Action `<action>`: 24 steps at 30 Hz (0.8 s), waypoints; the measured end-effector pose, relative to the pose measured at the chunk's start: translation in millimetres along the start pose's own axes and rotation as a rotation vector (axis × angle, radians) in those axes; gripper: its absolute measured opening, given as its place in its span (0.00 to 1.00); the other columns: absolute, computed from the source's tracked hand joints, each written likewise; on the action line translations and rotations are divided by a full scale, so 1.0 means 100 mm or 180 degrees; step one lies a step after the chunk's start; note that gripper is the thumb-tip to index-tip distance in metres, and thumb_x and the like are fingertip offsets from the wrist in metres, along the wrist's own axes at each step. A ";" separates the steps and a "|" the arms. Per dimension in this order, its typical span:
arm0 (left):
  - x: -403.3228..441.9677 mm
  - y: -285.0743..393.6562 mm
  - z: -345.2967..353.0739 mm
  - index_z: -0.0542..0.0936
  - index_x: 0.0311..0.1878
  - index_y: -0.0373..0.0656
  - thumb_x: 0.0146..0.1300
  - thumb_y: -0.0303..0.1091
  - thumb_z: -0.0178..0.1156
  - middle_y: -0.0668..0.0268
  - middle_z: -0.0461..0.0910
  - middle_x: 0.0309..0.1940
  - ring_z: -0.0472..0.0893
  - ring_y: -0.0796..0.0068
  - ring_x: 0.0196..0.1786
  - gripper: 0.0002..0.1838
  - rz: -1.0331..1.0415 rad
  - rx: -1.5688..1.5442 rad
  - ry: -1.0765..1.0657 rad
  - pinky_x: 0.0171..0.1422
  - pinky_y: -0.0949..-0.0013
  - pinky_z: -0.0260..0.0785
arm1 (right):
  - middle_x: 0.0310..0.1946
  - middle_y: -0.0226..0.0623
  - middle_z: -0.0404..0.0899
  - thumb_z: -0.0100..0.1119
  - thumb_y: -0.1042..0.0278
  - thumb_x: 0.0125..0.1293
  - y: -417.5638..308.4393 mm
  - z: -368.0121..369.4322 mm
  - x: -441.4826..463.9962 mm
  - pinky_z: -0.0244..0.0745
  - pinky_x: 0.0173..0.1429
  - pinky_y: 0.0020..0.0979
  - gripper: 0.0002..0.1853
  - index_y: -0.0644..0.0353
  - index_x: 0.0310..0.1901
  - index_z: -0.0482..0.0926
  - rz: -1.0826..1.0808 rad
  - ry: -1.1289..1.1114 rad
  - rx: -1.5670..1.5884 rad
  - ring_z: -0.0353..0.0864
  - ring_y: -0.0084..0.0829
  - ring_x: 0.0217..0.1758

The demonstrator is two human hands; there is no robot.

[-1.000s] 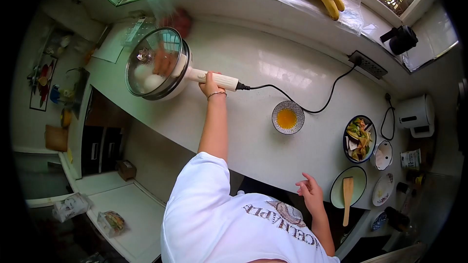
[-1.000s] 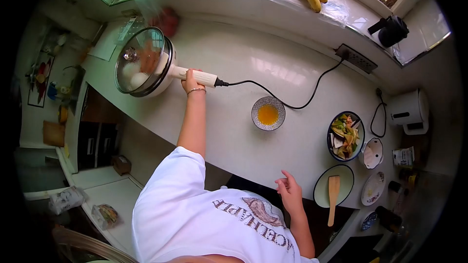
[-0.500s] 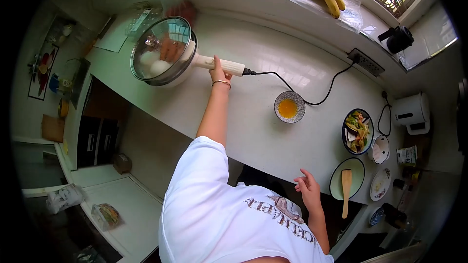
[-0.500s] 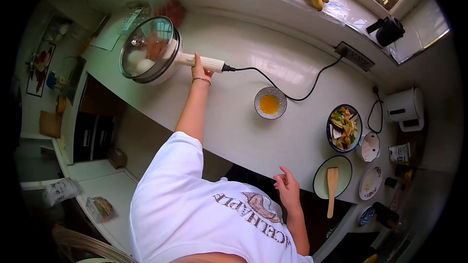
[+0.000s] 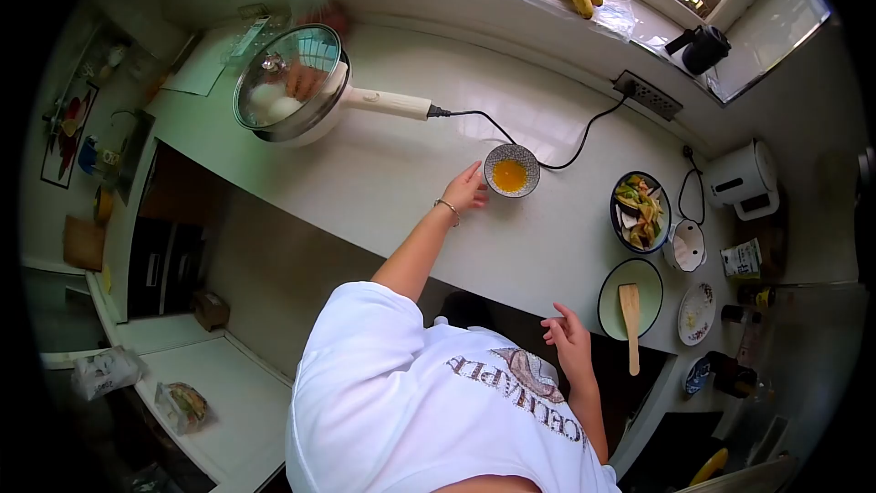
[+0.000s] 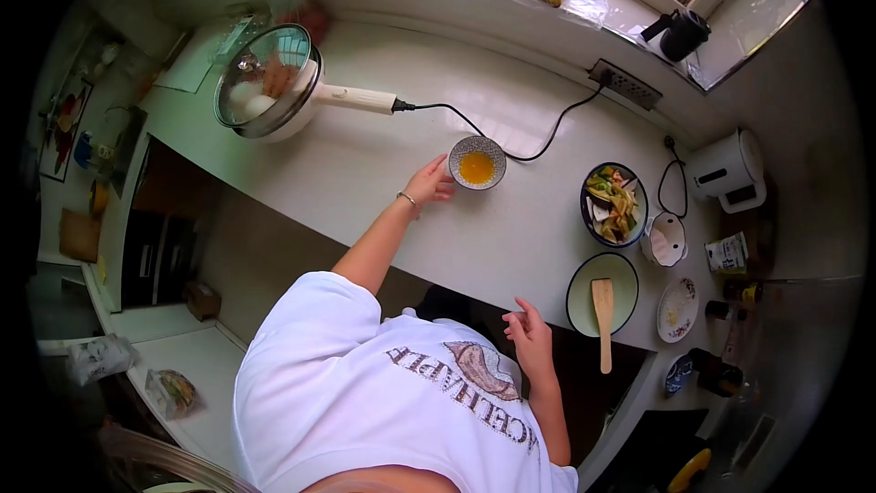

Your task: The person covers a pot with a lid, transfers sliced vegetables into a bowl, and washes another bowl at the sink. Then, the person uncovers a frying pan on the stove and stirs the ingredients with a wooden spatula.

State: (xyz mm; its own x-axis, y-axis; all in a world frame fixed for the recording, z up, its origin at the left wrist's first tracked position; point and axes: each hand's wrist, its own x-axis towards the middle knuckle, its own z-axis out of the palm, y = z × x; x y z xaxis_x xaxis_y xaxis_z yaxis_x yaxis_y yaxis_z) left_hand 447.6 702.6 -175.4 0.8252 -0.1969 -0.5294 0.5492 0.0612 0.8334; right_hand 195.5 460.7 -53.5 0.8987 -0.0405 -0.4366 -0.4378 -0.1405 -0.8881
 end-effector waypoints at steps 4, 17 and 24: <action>-0.12 0.07 0.25 0.52 0.66 0.60 0.68 0.42 0.40 0.63 0.74 0.43 0.78 0.72 0.38 0.24 -0.0169 -0.0291 -0.0112 0.40 0.69 0.73 | 0.34 0.36 0.77 0.50 0.72 0.63 0.09 -0.07 -0.11 0.71 0.33 0.20 0.19 0.66 0.55 0.66 -0.0062 0.0017 0.0010 0.73 0.19 0.29; -0.07 -0.07 0.60 0.51 0.66 0.59 0.63 0.31 0.39 0.62 0.74 0.41 0.77 0.71 0.35 0.26 -0.0224 -0.0561 0.0006 0.37 0.63 0.76 | 0.33 0.36 0.76 0.47 0.71 0.64 0.43 -0.38 -0.43 0.69 0.33 0.19 0.20 0.67 0.56 0.64 -0.0017 0.0225 0.0246 0.71 0.18 0.28; -0.09 -0.16 0.78 0.50 0.66 0.59 0.65 0.36 0.39 0.60 0.73 0.43 0.77 0.69 0.35 0.26 -0.0248 -0.0633 -0.0156 0.40 0.60 0.76 | 0.33 0.36 0.76 0.47 0.72 0.64 0.57 -0.58 -0.55 0.70 0.33 0.19 0.19 0.67 0.56 0.64 -0.0051 0.0198 0.0207 0.72 0.18 0.27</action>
State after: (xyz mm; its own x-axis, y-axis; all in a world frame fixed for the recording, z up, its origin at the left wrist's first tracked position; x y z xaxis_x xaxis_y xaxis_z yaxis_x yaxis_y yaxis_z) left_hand 420.8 627.1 -171.6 0.7746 -0.2557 -0.5785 0.6302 0.2348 0.7401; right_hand 122.6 397.6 -71.6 0.9046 -0.1004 -0.4143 -0.4222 -0.0772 -0.9032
